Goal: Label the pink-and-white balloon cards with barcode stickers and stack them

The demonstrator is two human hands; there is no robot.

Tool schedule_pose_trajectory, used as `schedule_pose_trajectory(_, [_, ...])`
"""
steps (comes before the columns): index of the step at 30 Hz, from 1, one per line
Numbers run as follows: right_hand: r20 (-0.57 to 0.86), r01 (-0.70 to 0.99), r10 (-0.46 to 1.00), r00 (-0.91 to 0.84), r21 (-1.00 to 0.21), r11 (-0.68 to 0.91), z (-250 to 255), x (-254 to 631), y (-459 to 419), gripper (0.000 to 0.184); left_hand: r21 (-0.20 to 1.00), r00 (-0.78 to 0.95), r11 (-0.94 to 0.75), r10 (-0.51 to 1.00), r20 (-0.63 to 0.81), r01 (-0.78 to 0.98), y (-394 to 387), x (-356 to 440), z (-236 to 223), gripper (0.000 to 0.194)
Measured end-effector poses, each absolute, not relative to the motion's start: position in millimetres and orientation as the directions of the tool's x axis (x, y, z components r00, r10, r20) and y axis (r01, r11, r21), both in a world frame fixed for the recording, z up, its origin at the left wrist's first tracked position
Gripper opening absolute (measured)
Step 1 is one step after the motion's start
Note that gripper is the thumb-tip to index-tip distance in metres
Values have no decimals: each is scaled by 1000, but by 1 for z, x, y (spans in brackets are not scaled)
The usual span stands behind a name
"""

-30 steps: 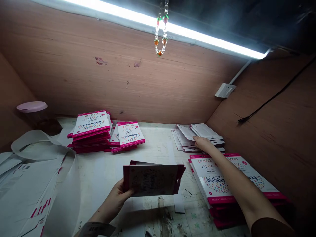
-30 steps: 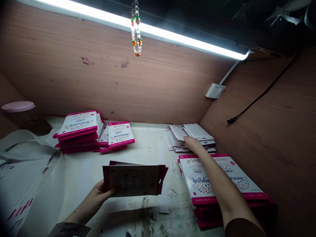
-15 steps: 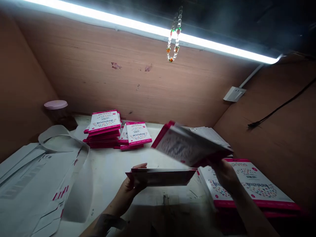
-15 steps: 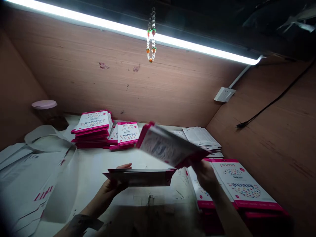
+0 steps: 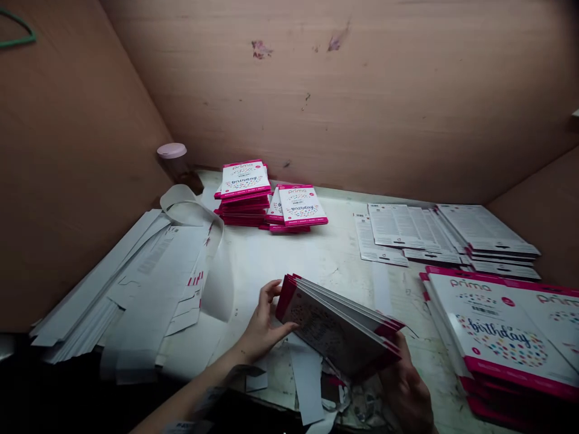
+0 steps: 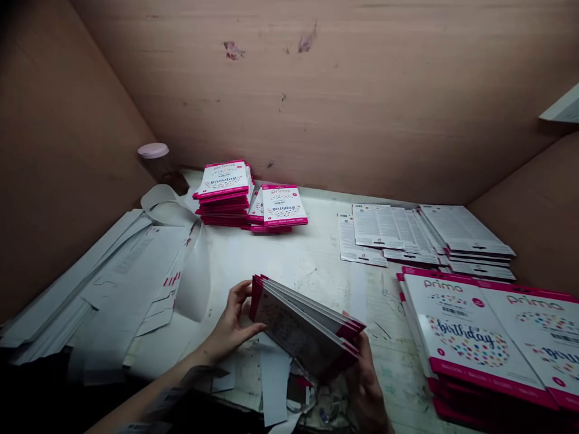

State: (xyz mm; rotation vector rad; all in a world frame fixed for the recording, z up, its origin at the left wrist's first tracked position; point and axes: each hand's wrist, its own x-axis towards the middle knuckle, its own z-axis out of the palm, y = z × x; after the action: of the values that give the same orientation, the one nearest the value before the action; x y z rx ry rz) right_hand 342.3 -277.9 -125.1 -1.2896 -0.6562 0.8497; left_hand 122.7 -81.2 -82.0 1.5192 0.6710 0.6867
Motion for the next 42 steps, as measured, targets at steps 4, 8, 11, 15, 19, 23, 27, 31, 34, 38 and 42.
schedule_pose_trajectory(4, [149,106,795,588,-989,107,-119,316,-274,75,993,729,-110,677,100,-34,-85,121,-79,43])
schedule_pose_trajectory(8, [277,366,766,580,-929,59,-102,308,-262,43,997,763,-56,642,75,-51,-94,117,-78,40])
schedule_pose_trajectory(11, [376,384,736,563,-908,171,-98,308,-258,37,998,773,-48,630,66,-47,-96,115,-80,30])
schedule_pose_trajectory(15, [367,365,720,589,-916,169,-102,304,-262,31,984,757,-135,629,175,-116,-94,116,-83,22])
schedule_pose_trajectory(19, [284,290,698,657,-950,113,-104,301,-269,25,991,762,-130,640,97,-17,-93,116,-81,24])
schedule_pose_trajectory(23, [114,237,738,665,-969,-64,-105,303,-275,20,975,740,-220,658,142,8,-94,113,-81,45])
schedule_pose_trajectory(27, [106,244,748,656,-967,-77,-109,306,-278,28,970,771,-240,625,122,41,-95,110,-79,54])
schedule_pose_trajectory(31, [169,242,754,635,-970,13,-110,304,-277,30,976,781,-213,617,96,49,-97,109,-82,49])
schedule_pose_trajectory(34, [217,231,742,634,-969,87,-109,301,-274,23,982,774,-184,617,139,-30,-97,112,-86,38])
schedule_pose_trajectory(38, [256,247,712,654,-962,120,-106,298,-268,19,987,786,-147,602,144,-69,-93,113,-82,24])
schedule_pose_trajectory(42, [246,228,695,676,-966,121,-99,295,-269,5,993,801,-112,596,52,19,-94,106,-70,13])
